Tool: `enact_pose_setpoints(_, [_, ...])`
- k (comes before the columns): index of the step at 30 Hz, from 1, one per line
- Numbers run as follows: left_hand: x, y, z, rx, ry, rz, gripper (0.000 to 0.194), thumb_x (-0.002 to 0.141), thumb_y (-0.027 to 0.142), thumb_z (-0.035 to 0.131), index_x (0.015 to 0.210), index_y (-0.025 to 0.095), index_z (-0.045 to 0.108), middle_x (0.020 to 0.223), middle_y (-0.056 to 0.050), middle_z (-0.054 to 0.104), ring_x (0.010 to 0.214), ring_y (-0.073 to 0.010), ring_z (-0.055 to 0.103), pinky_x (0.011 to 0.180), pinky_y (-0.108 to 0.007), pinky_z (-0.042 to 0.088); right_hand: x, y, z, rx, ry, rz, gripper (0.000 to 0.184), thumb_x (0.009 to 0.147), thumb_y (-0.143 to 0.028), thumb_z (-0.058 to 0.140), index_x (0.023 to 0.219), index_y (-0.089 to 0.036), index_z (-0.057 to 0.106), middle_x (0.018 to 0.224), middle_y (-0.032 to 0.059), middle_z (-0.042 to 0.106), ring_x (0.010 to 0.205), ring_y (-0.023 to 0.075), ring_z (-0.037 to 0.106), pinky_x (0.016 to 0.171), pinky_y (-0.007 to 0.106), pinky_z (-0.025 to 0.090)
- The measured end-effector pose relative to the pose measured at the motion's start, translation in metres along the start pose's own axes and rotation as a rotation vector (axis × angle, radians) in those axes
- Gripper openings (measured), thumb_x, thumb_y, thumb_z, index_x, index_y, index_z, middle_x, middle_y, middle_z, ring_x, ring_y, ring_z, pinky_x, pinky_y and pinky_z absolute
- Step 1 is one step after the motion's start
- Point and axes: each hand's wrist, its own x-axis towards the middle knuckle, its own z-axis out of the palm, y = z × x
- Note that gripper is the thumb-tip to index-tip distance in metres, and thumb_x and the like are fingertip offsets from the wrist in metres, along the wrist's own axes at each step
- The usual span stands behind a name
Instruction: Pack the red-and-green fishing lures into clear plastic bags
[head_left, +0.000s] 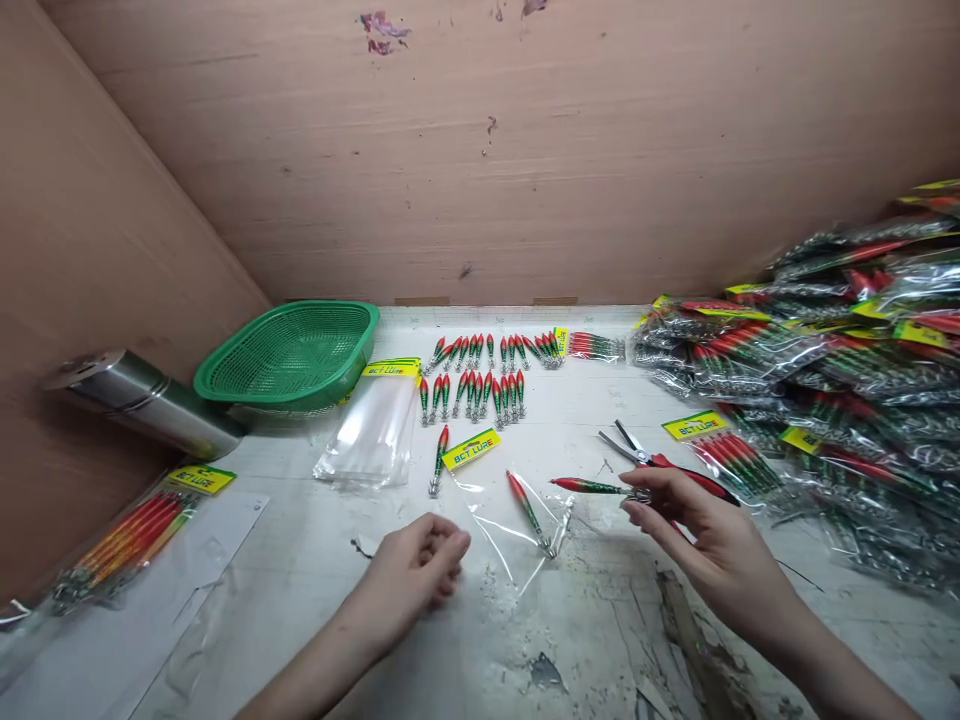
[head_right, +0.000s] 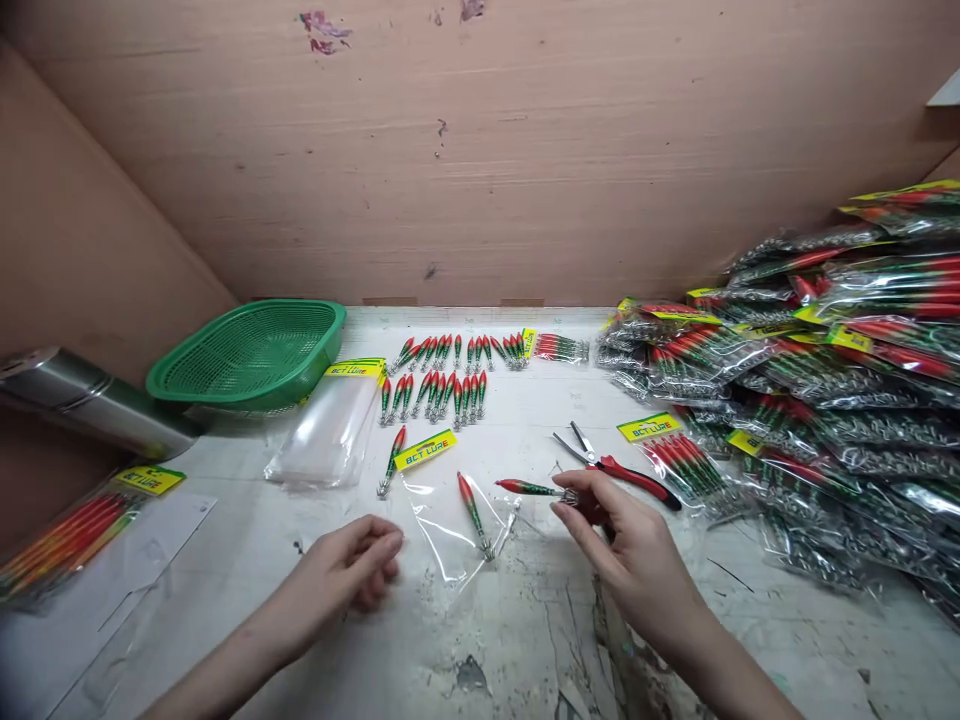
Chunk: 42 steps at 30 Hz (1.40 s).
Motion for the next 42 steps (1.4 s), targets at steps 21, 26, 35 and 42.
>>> enact_pose_setpoints(21, [0.032, 0.033, 0.051, -1.034, -0.171, -0.242, 0.008, 0.083, 0.021, 0.050, 0.079, 0.015, 0.048, 0.099, -0.014, 0.066, 0.081, -0.0257, 0.070, 0.077, -0.041, 0.053, -0.045, -0.026, -0.008, 0.518, -0.288, 0.164, 0.013, 0.081, -0.034, 0.062, 0.085, -0.022, 0.058, 0.077, 0.0021, 0.059, 0.069, 0.0162, 0.062, 0.063, 0.027, 0.055])
enact_pose_setpoints(26, [0.024, 0.032, 0.048, -1.155, -0.332, -0.237, 0.028, 0.083, 0.027, 0.049, 0.092, 0.003, 0.061, 0.097, -0.022, 0.068, 0.085, -0.0266, 0.068, 0.078, -0.037, 0.050, -0.045, -0.044, -0.001, 0.188, -0.311, -0.077, 0.004, 0.081, -0.023, 0.059, 0.085, -0.022, 0.059, 0.077, 0.0031, 0.061, 0.073, 0.0170, 0.061, 0.067, 0.026, 0.053])
enact_pose_setpoints(35, [0.011, 0.027, 0.064, -1.390, -0.456, -0.116, 0.016, 0.085, 0.023, 0.050, 0.085, 0.012, 0.061, 0.111, -0.013, 0.066, 0.093, -0.0241, 0.066, 0.079, -0.035, 0.050, -0.038, -0.050, 0.035, -0.143, -0.116, -0.455, 0.041, 0.082, -0.017, 0.060, 0.122, -0.022, 0.051, 0.093, 0.0071, 0.059, 0.085, 0.0190, 0.059, 0.072, 0.029, 0.053])
enact_pose_setpoints(42, [0.002, 0.019, 0.058, -1.427, -0.519, 0.013, 0.021, 0.079, 0.018, 0.056, 0.098, 0.014, 0.063, 0.107, -0.011, 0.066, 0.101, -0.0291, 0.063, 0.083, -0.044, 0.051, -0.041, -0.055, 0.029, -0.010, 0.184, -0.137, 0.018, 0.086, -0.025, 0.056, 0.104, -0.022, 0.055, 0.090, 0.0057, 0.054, 0.074, 0.0163, 0.057, 0.063, 0.028, 0.052])
